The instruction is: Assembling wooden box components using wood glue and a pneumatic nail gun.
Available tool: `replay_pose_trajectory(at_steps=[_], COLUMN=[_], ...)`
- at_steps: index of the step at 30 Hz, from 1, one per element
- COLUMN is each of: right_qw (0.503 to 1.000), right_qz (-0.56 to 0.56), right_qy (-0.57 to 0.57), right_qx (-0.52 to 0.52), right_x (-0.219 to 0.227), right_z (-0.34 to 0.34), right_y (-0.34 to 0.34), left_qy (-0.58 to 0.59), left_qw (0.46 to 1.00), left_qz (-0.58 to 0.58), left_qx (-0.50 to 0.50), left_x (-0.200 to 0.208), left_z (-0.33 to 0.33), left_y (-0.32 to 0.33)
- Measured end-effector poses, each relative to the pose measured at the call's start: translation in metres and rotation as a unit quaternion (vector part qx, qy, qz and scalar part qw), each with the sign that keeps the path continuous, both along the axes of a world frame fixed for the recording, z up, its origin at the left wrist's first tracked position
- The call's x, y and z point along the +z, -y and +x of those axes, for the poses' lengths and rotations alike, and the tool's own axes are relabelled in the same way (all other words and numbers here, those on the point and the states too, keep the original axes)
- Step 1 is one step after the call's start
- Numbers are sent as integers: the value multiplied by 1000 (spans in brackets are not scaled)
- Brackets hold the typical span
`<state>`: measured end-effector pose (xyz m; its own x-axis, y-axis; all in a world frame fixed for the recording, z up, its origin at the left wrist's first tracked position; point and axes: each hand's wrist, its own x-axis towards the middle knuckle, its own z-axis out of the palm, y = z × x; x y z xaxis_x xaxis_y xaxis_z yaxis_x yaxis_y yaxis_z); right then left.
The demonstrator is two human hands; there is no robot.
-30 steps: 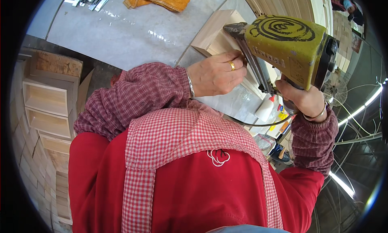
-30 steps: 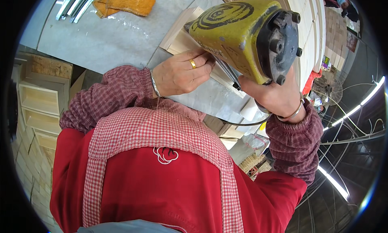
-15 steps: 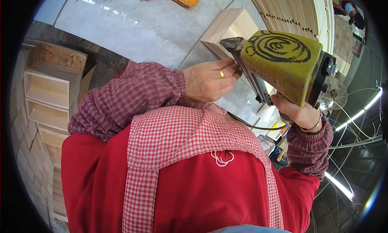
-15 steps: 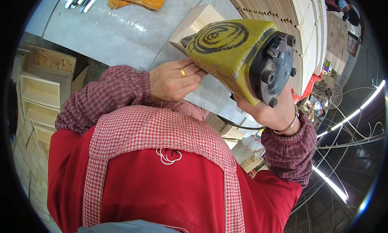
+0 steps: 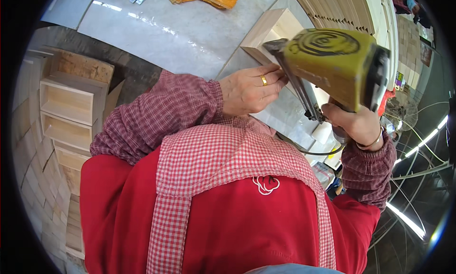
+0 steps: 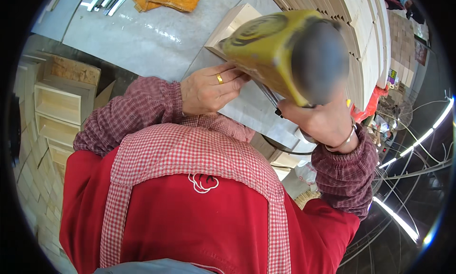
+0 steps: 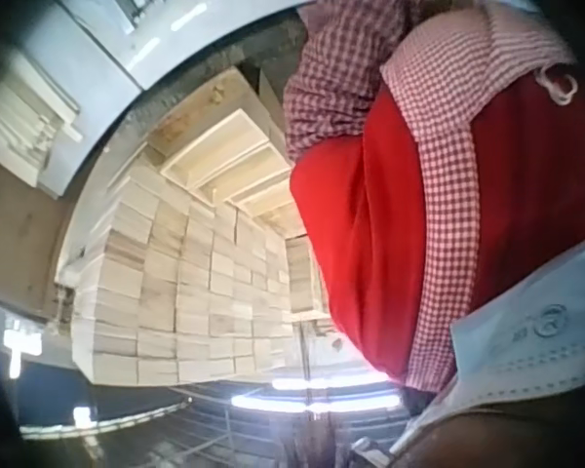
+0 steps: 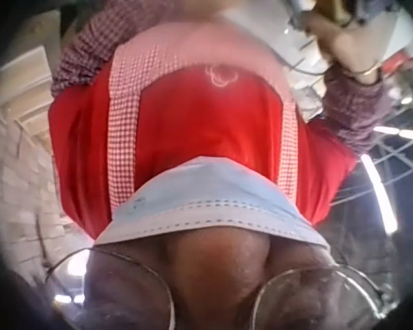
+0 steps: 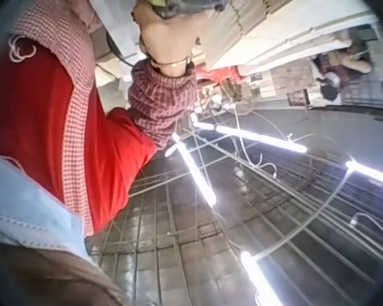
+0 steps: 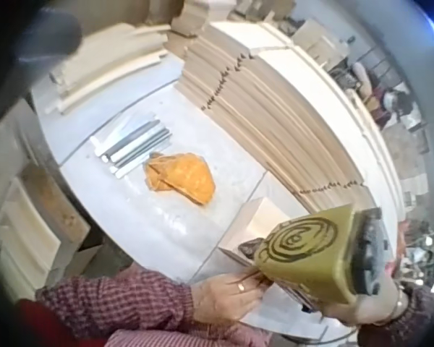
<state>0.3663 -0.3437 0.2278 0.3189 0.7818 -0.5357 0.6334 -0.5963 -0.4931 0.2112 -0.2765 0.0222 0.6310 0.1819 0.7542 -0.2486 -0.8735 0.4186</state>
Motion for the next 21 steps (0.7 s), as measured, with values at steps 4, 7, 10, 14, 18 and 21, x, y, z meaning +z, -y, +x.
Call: replay_pose_trajectory(at_steps=[4,7,10,14,18,21], right_qw=[977,936,911,875,845,836], right_qz=[-47,7,32,28,-45,-86], right_qy=[-2,15,67,148,229,359], right_qx=[-210,-352,-406,-461,-482,-407], right_x=[19,9,-9,-34,-71,-122], right_z=[11,38,65,96,117,138], right_y=[25,87,152,240,335,416], left_qy=[-33,-65,-120,-223,-247,-319], left_qw=[999,998,992,974,960,932], left_qz=[19,24,25,10,127,158], left_qx=[9,-6,-17,-26,-26,-68], left_x=[9,7,11,29,39,36], left_z=[7,18,34,61,91,99], left_y=[-4,-2,0,-21,-56,-66])
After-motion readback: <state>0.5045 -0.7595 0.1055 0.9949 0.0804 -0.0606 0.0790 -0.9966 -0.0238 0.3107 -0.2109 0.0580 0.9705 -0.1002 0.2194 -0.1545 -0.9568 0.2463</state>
